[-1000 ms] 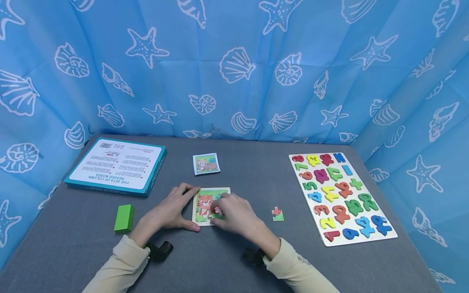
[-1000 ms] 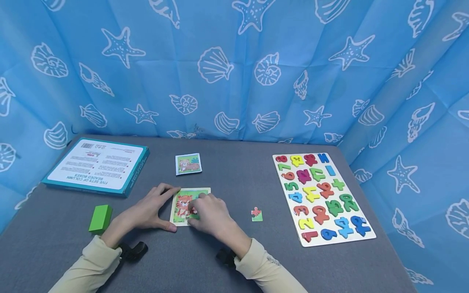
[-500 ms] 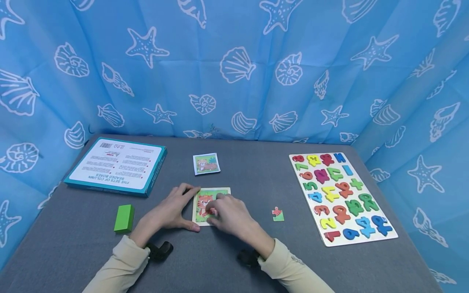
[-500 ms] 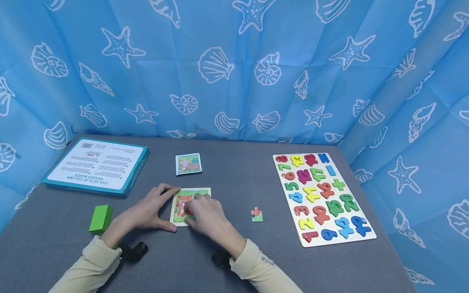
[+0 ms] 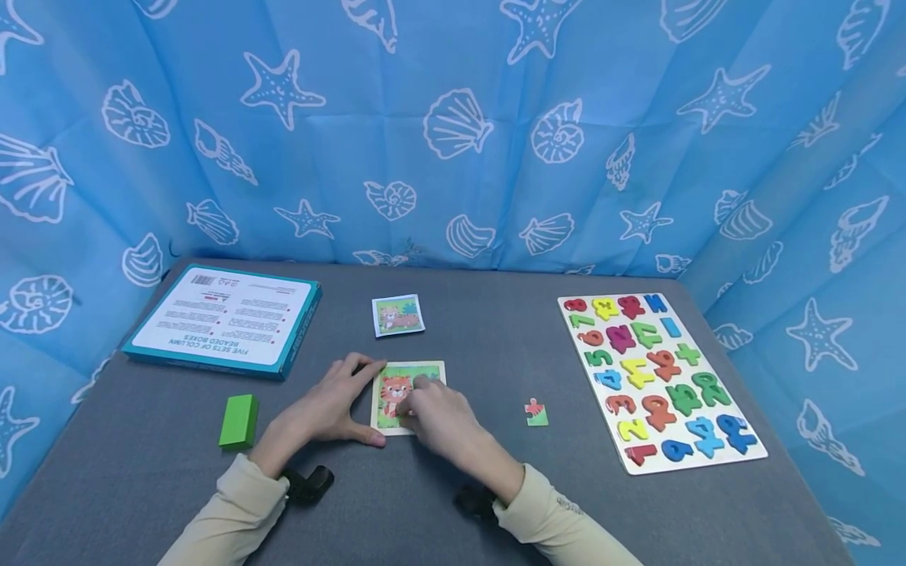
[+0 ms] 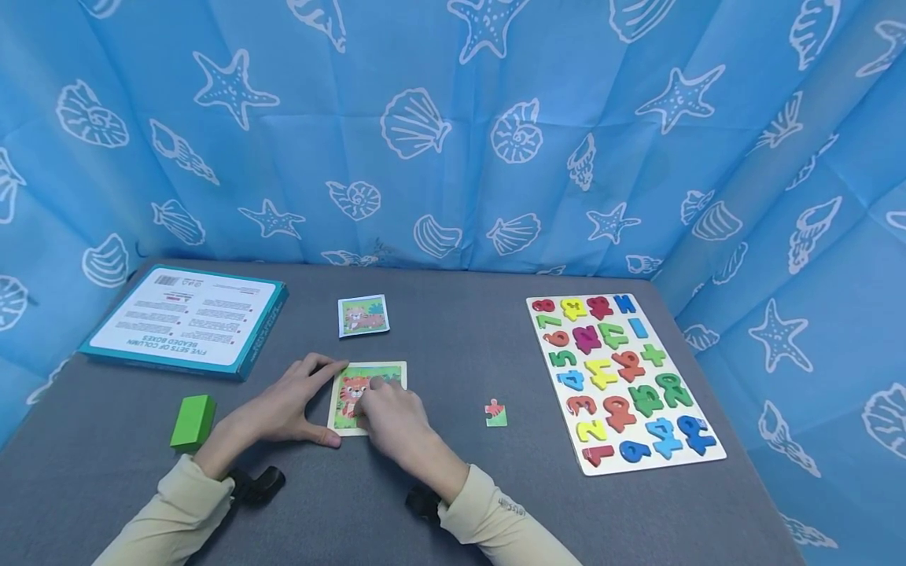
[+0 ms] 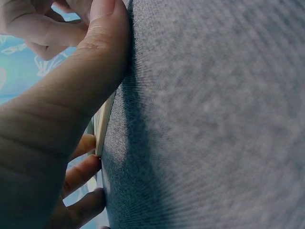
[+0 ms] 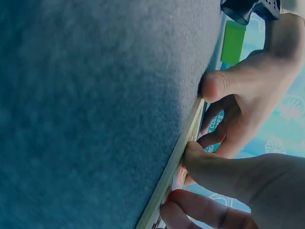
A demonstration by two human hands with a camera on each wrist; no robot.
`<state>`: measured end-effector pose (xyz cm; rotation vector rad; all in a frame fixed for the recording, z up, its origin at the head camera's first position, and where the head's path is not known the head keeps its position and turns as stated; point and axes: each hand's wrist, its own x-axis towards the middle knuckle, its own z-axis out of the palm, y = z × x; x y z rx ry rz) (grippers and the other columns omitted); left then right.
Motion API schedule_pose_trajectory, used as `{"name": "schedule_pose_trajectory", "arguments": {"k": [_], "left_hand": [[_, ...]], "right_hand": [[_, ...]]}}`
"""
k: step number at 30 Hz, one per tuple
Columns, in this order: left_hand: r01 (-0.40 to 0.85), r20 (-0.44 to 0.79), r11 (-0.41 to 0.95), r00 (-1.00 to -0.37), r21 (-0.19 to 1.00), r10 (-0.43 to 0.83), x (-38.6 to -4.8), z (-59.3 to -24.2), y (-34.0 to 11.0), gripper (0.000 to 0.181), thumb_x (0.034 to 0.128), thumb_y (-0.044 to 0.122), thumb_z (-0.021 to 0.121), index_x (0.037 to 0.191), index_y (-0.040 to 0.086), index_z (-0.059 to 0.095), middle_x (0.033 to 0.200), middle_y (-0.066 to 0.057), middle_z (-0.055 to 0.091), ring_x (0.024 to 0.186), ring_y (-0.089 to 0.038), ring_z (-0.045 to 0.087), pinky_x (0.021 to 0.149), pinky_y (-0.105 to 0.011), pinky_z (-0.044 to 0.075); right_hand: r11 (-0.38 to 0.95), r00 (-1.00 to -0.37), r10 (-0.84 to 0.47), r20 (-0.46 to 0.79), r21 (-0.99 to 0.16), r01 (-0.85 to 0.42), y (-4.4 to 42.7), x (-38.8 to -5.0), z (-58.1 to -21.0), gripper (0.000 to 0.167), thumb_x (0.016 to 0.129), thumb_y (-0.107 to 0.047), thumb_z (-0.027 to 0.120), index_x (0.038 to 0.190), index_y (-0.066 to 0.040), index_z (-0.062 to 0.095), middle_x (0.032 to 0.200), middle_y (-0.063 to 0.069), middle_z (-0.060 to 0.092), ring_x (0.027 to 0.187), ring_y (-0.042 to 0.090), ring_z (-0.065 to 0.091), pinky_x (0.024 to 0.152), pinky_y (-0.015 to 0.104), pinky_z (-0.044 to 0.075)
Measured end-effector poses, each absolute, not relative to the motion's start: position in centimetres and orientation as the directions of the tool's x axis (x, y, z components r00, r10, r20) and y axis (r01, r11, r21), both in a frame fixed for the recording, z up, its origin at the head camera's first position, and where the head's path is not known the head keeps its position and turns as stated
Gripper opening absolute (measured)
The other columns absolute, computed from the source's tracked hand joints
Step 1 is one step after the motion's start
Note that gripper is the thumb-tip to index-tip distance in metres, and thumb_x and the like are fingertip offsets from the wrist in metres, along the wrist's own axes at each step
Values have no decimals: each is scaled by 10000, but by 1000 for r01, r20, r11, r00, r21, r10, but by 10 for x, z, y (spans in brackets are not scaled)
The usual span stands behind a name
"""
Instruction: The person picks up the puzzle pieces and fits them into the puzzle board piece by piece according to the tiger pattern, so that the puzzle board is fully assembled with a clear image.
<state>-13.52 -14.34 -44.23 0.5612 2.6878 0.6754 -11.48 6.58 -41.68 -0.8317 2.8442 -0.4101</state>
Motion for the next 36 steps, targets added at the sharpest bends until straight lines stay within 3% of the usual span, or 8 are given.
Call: {"name": "schedule_pose_trajectory", "arguments": {"k": [9,15,20,36], "left_hand": [[298,-200,814,-874,499,443,-135,-442,-143,1169,683,655,863,1593,126,355,1530,-167,387,1354,-367,419,1057,-611,451],[301,-203,810,-870,503,449,-136,-441,-143,1165,692,644,863,1596,123,346,1533,-173,382,1357,-373,417,1053,-617,452],[303,-204,812,-869,498,450,-136,-440,-142,1167,693,647,862,1597,121,343,1533,-171,382,1348,-366,419,1049,-612,454],[302,-203,811,-870,501,449,-134,-439,-143,1171,691,638,868,1597,115,341,1535,-177,378,1342,-361,425,1048,-603,457]], "right_hand": [[801,-822,-565,-64,-279,-529,71,-114,-415,146,913,-218,786,1055,-199,813,940,-10,677,802,111,591,598,234,454],[785,-824,-564,-58,-349,-512,89,-118,-405,240,885,-247,815,1116,-184,795,958,17,672,763,114,515,589,225,388],[784,-839,-543,-40,-384,-488,110,-122,-396,265,878,-223,819,1133,-155,794,1008,71,692,780,149,509,607,271,402],[872,-901,-421,-104,-318,-371,184,-118,-392,364,856,-231,835,1204,-152,762,1071,86,673,862,174,588,657,340,473]]}}
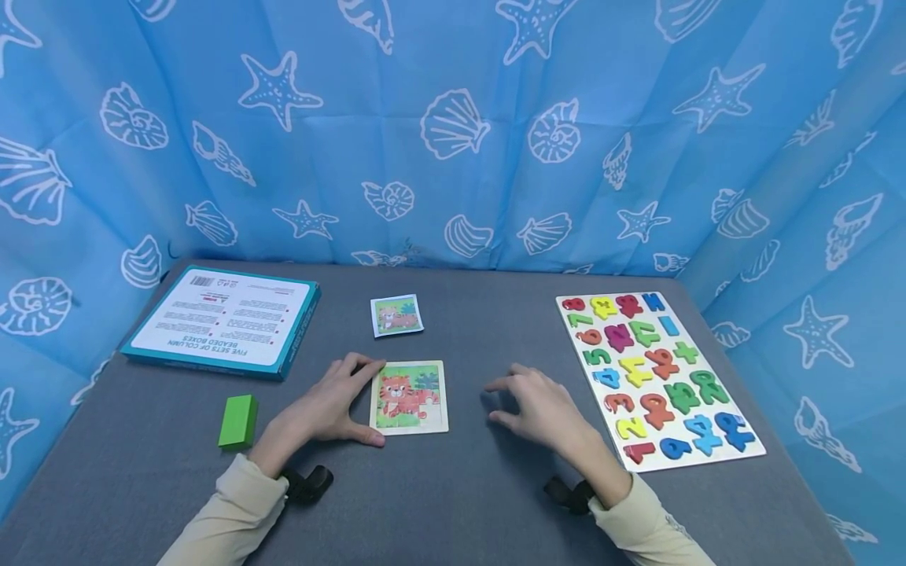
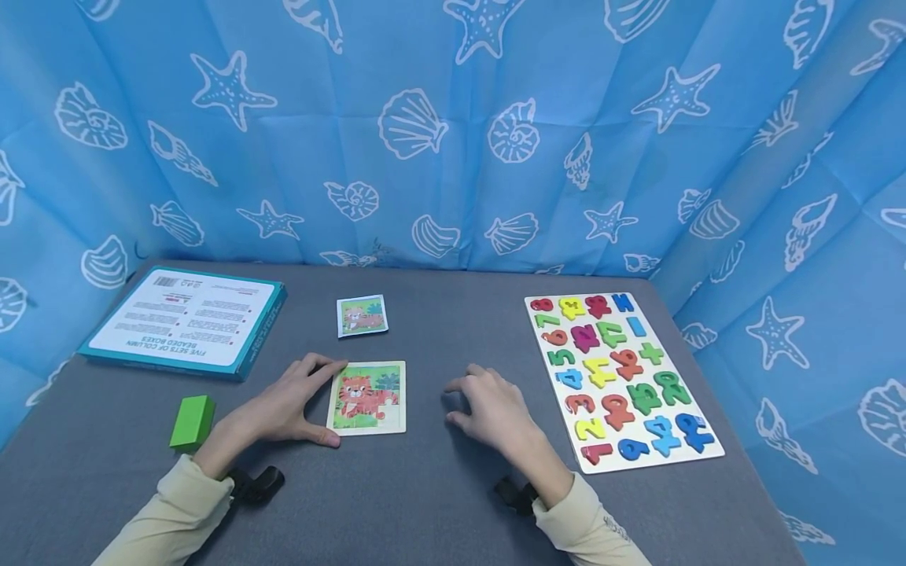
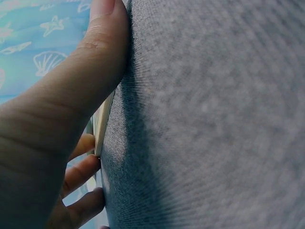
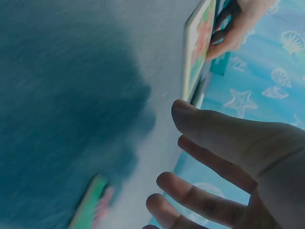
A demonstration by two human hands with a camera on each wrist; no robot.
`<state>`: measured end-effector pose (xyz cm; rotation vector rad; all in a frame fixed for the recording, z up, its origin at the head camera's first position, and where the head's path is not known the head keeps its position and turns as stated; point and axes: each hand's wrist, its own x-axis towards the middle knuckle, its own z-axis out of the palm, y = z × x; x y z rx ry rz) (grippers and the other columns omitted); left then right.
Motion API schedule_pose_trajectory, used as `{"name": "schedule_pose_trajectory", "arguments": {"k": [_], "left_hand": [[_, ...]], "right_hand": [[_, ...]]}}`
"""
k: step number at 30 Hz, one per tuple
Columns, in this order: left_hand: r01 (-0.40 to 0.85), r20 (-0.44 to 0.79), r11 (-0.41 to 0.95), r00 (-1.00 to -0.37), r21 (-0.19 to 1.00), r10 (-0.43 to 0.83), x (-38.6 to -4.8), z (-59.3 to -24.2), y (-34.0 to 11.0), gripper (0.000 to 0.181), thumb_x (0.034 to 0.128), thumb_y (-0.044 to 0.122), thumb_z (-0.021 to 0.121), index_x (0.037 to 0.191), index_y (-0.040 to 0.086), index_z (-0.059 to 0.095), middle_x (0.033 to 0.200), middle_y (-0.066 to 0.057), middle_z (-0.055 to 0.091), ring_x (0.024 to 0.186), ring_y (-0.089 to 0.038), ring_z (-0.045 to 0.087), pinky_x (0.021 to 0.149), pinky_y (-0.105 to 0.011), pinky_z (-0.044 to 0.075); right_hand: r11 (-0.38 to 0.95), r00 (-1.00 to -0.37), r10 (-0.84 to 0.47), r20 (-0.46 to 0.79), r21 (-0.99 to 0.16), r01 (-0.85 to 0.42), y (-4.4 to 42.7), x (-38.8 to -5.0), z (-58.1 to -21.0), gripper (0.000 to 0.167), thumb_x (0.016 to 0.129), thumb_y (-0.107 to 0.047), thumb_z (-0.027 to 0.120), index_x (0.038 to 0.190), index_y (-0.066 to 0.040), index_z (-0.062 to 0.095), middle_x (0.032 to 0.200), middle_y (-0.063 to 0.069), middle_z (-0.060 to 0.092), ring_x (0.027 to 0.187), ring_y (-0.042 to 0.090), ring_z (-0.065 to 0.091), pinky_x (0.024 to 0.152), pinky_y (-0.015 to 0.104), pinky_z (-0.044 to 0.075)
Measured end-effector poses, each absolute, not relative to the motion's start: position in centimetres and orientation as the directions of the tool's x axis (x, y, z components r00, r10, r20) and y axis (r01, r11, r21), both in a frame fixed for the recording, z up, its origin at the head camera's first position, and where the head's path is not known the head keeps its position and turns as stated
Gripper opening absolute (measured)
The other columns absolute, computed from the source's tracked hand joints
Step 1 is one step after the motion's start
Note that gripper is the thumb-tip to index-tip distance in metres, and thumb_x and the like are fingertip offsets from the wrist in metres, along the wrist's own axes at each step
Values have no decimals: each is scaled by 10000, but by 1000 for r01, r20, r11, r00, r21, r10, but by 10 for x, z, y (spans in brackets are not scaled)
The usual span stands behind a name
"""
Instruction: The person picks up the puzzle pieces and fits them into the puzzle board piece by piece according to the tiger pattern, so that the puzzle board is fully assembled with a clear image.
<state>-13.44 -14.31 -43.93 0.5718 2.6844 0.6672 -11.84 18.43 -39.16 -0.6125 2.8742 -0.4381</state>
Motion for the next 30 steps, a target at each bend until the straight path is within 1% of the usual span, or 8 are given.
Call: {"name": "schedule_pose_trajectory", "arguments": {"k": [5,8,11,15,17,20,24,30], "left_hand": [[304,-206,814,-869,495,450,-134,-439,-143,1178,683,655,863,1596,121,344,1533,-178,382,1337,-364,428,1033,-614,461],[304,-208,815,-869,493,449,-134,-440,-143,1179,683,661,860,1597,125,343,1534,-176,381,1344,-367,425,1034,-617,460],[302,-208,816,-870,493,448,-134,-440,-143,1179,683,664,859,1597,127,342,1536,-175,380,1349,-368,421,1036,-618,459],[299,-213,818,-869,492,446,-135,-441,-143,1182,680,670,857,1598,131,342,1534,-173,381,1343,-364,422,1033,-617,460],[298,-216,818,-868,492,446,-135,-441,-143,1183,678,673,856,1597,134,343,1531,-172,382,1338,-362,424,1030,-617,461],[298,-215,817,-869,494,446,-135,-441,-143,1185,678,673,856,1598,132,341,1530,-174,381,1338,-362,424,1030,-616,461],[298,-212,818,-870,492,445,-135,-441,-143,1189,678,671,857,1600,127,338,1532,-175,380,1345,-365,423,1031,-618,460],[301,-212,819,-869,489,447,-135,-440,-143,1189,677,676,855,1599,128,340,1530,-176,383,1337,-362,429,1026,-618,463]], "right_hand": [[878,-906,-403,-128,-334,-343,204,-118,-395,403,851,-227,837,1232,-133,744,1045,86,653,827,146,539,632,293,427],[884,-911,-388,-141,-335,-325,213,-116,-397,437,844,-230,843,1252,-123,731,1087,101,659,869,159,562,661,310,463],[895,-919,-358,-167,-343,-286,217,-116,-398,445,839,-229,849,1250,-107,728,1128,130,669,906,191,601,702,355,518],[901,-926,-322,-195,-365,-236,219,-116,-396,427,836,-211,851,1228,-90,732,1126,137,684,941,212,639,760,405,559],[899,-926,-321,-201,-372,-231,222,-116,-396,416,829,-200,857,1211,-85,736,1112,127,691,949,208,646,787,416,566],[893,-919,-335,-210,-383,-238,224,-116,-394,408,815,-182,866,1188,-75,742,1062,104,693,911,181,634,786,404,563],[892,-916,-336,-218,-386,-236,226,-117,-395,376,816,-163,863,1164,-78,752,1028,81,703,899,165,630,793,395,563],[890,-918,-338,-207,-388,-240,224,-117,-399,270,848,-142,822,1107,-98,761,1036,88,704,897,169,629,770,396,558]]}}
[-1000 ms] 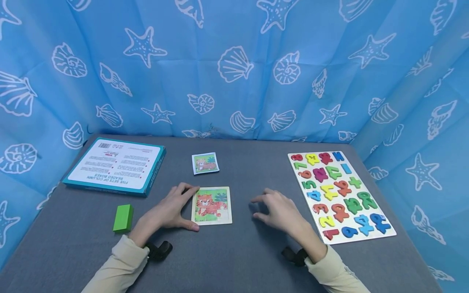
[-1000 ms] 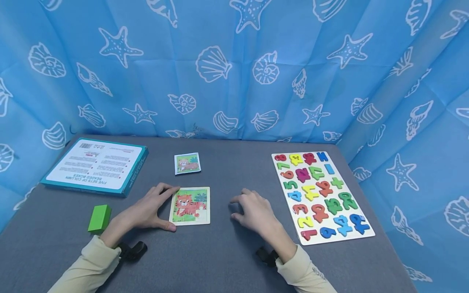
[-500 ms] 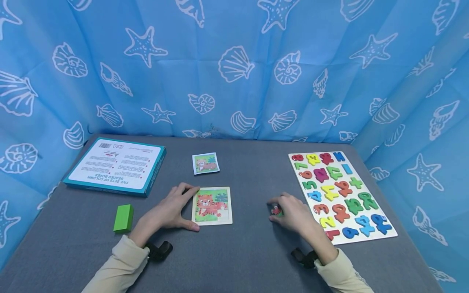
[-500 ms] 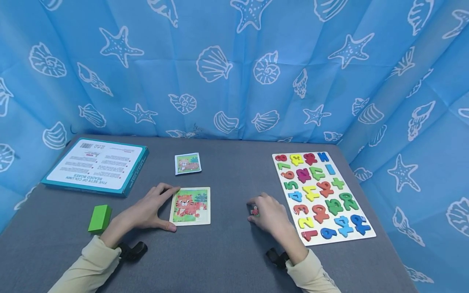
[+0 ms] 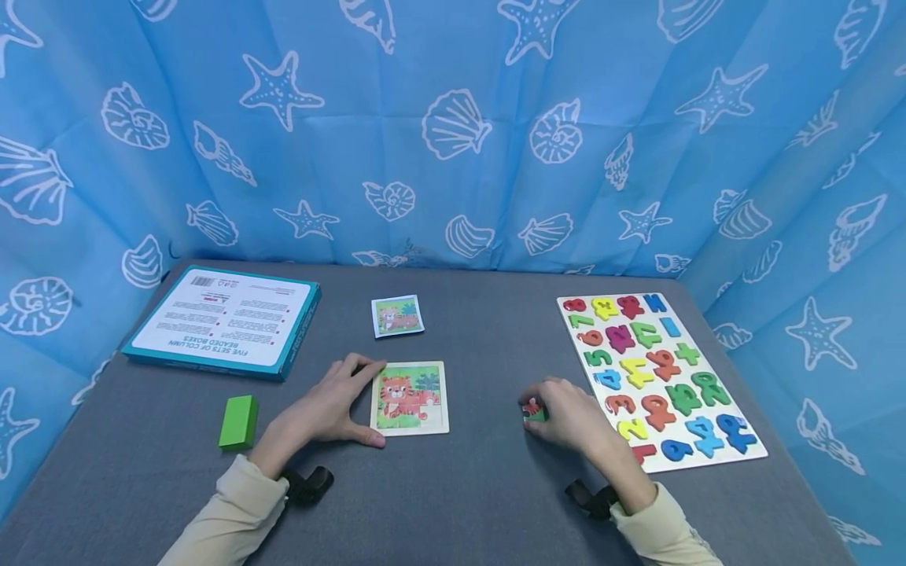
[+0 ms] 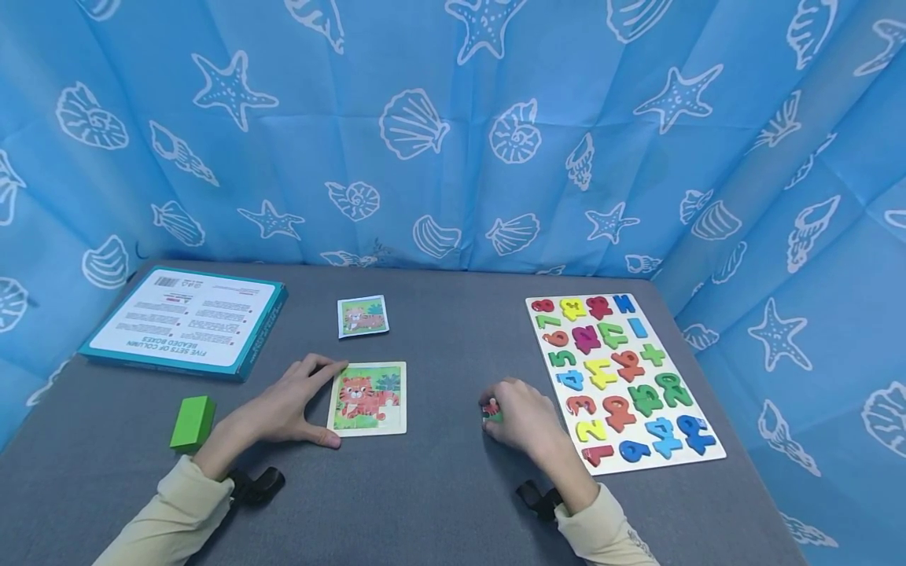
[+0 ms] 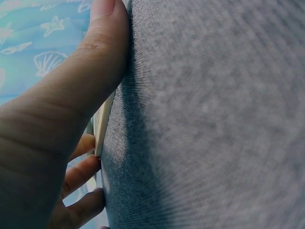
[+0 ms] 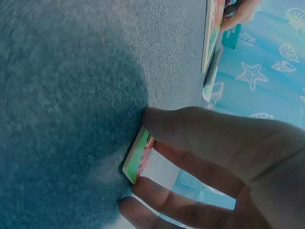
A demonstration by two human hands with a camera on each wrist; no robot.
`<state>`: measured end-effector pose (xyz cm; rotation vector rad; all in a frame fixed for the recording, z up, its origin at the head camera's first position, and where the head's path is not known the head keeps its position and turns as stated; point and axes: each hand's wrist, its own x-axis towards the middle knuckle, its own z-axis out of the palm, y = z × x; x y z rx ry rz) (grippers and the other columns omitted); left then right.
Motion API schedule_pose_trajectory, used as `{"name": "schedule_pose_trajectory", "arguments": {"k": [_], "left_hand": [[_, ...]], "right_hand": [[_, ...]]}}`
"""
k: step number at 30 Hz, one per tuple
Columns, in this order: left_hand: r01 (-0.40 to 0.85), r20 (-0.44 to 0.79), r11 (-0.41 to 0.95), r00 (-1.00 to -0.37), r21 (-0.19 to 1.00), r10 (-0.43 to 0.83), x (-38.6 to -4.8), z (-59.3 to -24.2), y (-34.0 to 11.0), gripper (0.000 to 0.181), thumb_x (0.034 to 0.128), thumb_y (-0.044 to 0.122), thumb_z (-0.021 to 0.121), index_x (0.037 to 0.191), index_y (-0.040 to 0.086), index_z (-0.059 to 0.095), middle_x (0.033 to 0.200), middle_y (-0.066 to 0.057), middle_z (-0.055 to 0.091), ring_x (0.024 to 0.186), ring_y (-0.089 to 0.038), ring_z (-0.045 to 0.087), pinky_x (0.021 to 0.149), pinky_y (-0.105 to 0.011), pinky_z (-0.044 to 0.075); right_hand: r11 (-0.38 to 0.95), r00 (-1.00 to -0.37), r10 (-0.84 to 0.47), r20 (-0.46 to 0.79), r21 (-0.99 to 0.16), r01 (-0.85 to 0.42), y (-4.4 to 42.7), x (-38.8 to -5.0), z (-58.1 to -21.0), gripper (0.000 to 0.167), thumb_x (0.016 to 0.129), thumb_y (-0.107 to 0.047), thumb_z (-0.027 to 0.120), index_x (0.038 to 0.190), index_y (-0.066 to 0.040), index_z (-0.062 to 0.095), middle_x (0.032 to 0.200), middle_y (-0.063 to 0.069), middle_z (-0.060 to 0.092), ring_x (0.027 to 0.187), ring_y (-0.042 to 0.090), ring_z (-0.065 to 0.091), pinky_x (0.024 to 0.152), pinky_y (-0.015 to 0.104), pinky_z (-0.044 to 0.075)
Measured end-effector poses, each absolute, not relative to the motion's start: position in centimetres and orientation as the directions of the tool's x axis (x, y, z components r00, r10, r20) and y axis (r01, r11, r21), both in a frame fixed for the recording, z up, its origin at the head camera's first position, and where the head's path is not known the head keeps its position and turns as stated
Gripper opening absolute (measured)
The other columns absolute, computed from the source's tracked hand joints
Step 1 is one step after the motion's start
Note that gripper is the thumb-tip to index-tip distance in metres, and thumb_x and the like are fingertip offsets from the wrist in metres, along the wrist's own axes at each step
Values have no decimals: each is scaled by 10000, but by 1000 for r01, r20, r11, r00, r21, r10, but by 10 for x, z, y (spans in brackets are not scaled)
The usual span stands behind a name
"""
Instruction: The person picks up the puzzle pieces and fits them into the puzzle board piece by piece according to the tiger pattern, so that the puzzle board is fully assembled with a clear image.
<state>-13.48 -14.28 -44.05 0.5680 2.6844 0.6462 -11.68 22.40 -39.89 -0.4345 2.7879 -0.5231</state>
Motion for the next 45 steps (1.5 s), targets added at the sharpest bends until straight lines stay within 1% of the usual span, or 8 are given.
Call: {"name": "schedule_pose_trajectory", "arguments": {"k": [5,10,15,22,29,34,37,45], "left_hand": [[306,-196,813,-873,496,447,-134,-441,-143,1183,677,659,865,1595,125,347,1526,-171,389,1340,-361,427,1036,-607,461],[319,-176,807,-873,496,454,-134,-442,-144,1183,674,654,869,1593,119,351,1517,-171,397,1342,-368,429,1036,-603,463],[315,-183,810,-873,495,452,-134,-442,-145,1183,678,661,862,1597,126,344,1522,-167,392,1348,-367,425,1040,-604,460],[309,-193,814,-873,493,448,-135,-442,-144,1182,678,673,856,1599,140,342,1526,-159,388,1339,-353,424,1039,-598,460],[297,-203,814,-873,499,443,-135,-442,-143,1178,681,673,854,1599,142,343,1527,-160,387,1349,-359,419,1049,-608,453],[295,-206,810,-871,506,446,-135,-441,-142,1171,687,660,857,1601,140,340,1528,-159,384,1361,-365,413,1058,-613,446],[296,-206,810,-871,507,447,-135,-441,-142,1169,688,654,860,1600,138,341,1525,-161,386,1355,-364,416,1057,-613,448],[301,-199,807,-871,509,450,-135,-440,-142,1163,690,641,867,1597,132,346,1521,-164,390,1343,-361,421,1048,-611,454]], "right_hand": [[892,-919,-334,-208,-385,-237,219,-116,-399,253,826,-122,815,1073,-107,760,1016,86,697,846,152,601,714,370,529],[871,-917,-367,-159,-404,-278,207,-116,-395,267,837,-137,805,1096,-100,756,1020,88,698,844,153,607,686,351,523],[859,-907,-404,-118,-390,-332,180,-117,-393,250,848,-156,805,1088,-102,761,991,81,684,812,146,582,646,326,493],[832,-873,-476,-108,-375,-408,139,-119,-395,235,849,-188,815,1066,-108,770,945,58,669,757,134,525,586,296,425],[802,-842,-530,-102,-381,-459,112,-119,-401,222,858,-214,808,1052,-113,766,908,50,658,713,136,476,546,246,341],[803,-833,-542,-112,-363,-474,101,-120,-405,179,865,-226,800,1019,-142,767,875,20,638,693,114,458,544,240,338],[806,-832,-541,-123,-358,-471,98,-121,-406,177,872,-234,797,1027,-154,770,873,12,630,691,108,458,546,238,346],[833,-853,-507,-127,-325,-447,98,-121,-408,176,886,-280,806,1029,-178,791,901,6,651,722,109,506,575,255,389]]}}
